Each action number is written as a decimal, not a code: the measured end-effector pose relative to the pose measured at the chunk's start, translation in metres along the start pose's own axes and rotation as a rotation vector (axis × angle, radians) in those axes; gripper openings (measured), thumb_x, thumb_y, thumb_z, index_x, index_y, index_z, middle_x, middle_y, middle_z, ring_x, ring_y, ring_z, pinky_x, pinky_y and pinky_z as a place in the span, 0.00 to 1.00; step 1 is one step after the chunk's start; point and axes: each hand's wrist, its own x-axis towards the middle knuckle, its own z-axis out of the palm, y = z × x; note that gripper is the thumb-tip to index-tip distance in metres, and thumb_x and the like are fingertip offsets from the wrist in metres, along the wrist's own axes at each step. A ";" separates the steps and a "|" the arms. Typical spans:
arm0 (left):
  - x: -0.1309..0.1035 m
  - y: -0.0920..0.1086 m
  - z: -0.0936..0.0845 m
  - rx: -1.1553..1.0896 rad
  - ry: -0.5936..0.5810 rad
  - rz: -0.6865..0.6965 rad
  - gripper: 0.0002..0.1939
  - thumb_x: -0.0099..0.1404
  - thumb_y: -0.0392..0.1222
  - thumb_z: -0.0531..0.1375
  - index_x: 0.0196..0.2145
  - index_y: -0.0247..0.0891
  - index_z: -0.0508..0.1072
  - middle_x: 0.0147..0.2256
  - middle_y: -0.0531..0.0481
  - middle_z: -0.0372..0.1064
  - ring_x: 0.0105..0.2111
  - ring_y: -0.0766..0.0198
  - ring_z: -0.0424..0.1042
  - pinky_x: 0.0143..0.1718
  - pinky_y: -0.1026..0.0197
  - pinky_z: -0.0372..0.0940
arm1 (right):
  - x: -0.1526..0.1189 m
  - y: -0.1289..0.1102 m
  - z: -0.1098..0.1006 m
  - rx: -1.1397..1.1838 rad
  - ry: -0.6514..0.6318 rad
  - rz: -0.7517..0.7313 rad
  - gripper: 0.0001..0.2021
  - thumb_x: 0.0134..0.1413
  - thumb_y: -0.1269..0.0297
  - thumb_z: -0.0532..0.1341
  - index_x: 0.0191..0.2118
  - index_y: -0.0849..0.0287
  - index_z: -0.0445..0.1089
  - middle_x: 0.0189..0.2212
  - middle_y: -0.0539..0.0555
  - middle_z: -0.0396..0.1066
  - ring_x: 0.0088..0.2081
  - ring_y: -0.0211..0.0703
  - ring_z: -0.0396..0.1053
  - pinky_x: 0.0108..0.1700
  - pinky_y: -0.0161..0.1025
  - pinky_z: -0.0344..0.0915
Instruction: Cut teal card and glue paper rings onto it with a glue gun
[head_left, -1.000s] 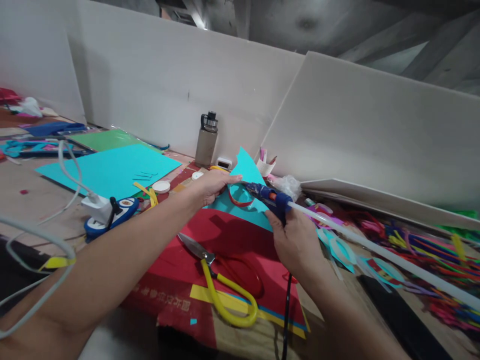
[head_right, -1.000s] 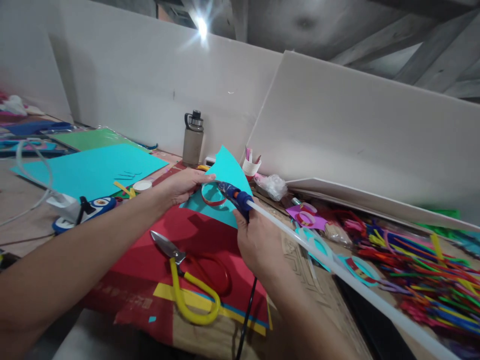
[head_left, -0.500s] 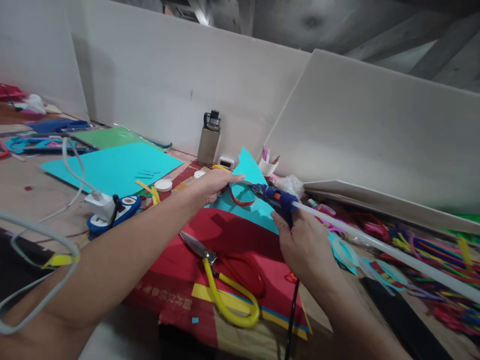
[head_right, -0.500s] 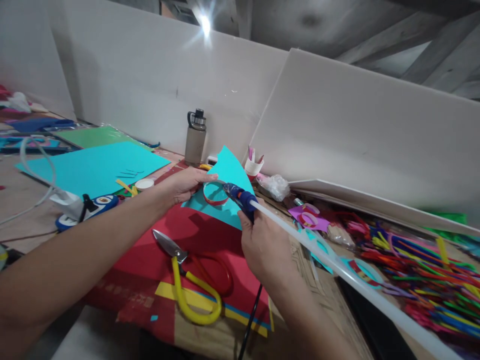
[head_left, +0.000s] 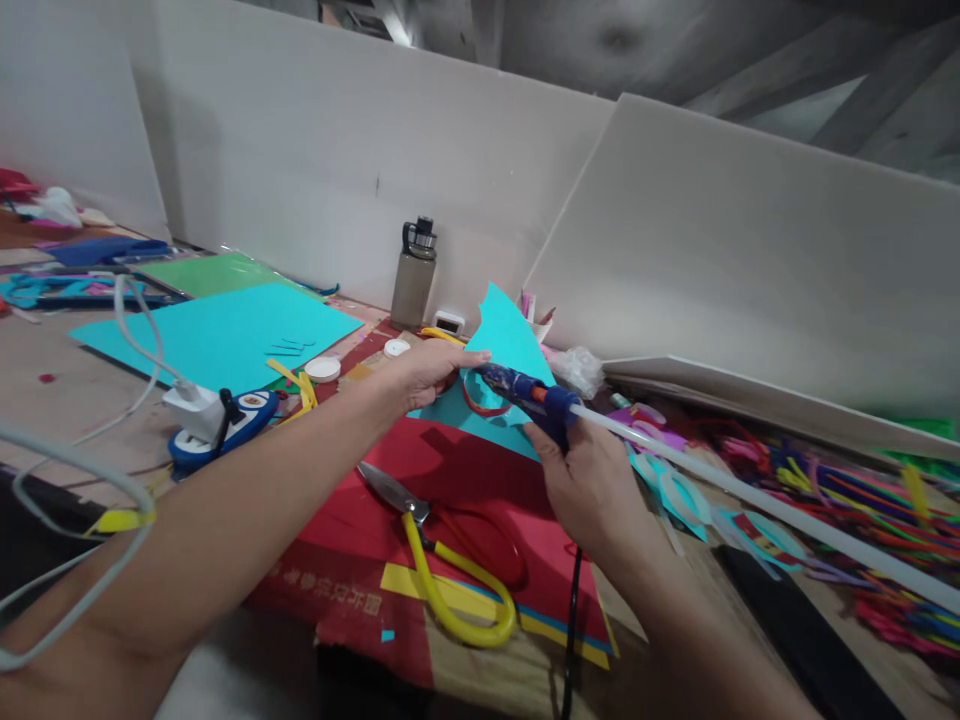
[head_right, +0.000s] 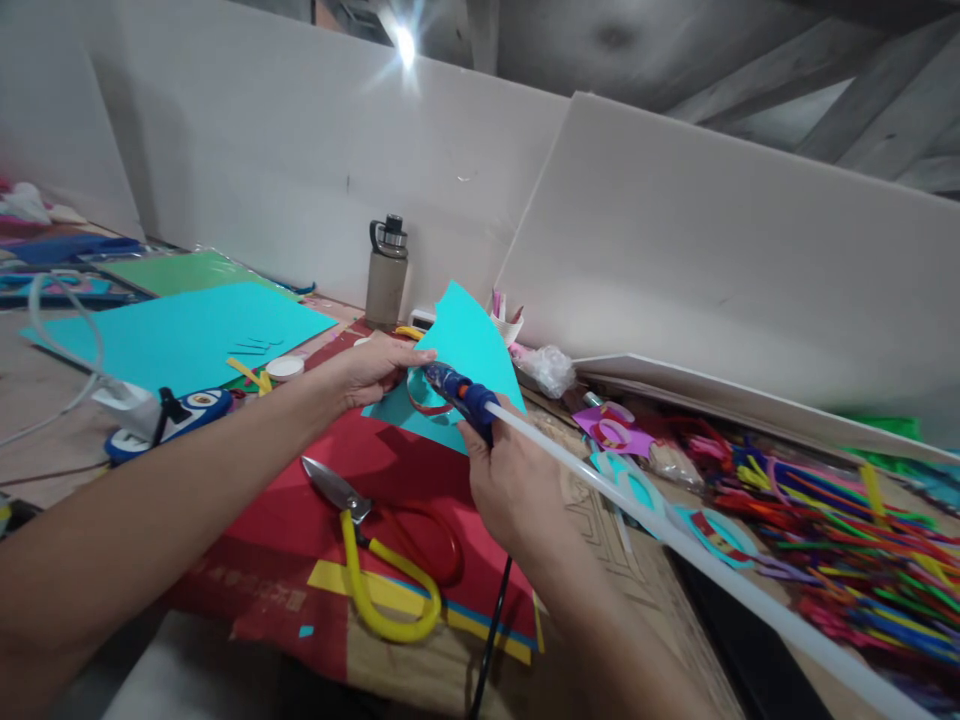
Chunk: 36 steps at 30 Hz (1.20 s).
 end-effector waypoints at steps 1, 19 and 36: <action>-0.001 0.001 0.001 0.000 0.004 -0.009 0.04 0.54 0.35 0.63 0.26 0.31 0.74 0.26 0.44 0.74 0.24 0.62 0.72 0.30 0.57 0.70 | 0.000 0.000 0.000 0.011 -0.002 -0.007 0.20 0.59 0.56 0.49 0.47 0.66 0.67 0.37 0.65 0.72 0.38 0.56 0.69 0.37 0.45 0.62; -0.004 0.007 -0.010 0.061 -0.119 0.008 0.14 0.50 0.43 0.67 0.33 0.31 0.75 0.28 0.43 0.74 0.24 0.63 0.72 0.30 0.58 0.69 | 0.003 0.007 -0.008 0.150 -0.004 -0.023 0.16 0.59 0.57 0.52 0.43 0.63 0.68 0.35 0.60 0.72 0.37 0.51 0.69 0.37 0.42 0.62; -0.009 0.015 -0.017 0.361 -0.184 0.153 0.19 0.50 0.50 0.66 0.35 0.33 0.76 0.28 0.47 0.74 0.19 0.70 0.66 0.18 0.70 0.58 | 0.001 0.001 -0.021 0.100 -0.091 -0.205 0.10 0.57 0.63 0.53 0.38 0.60 0.68 0.30 0.57 0.72 0.33 0.47 0.69 0.33 0.39 0.61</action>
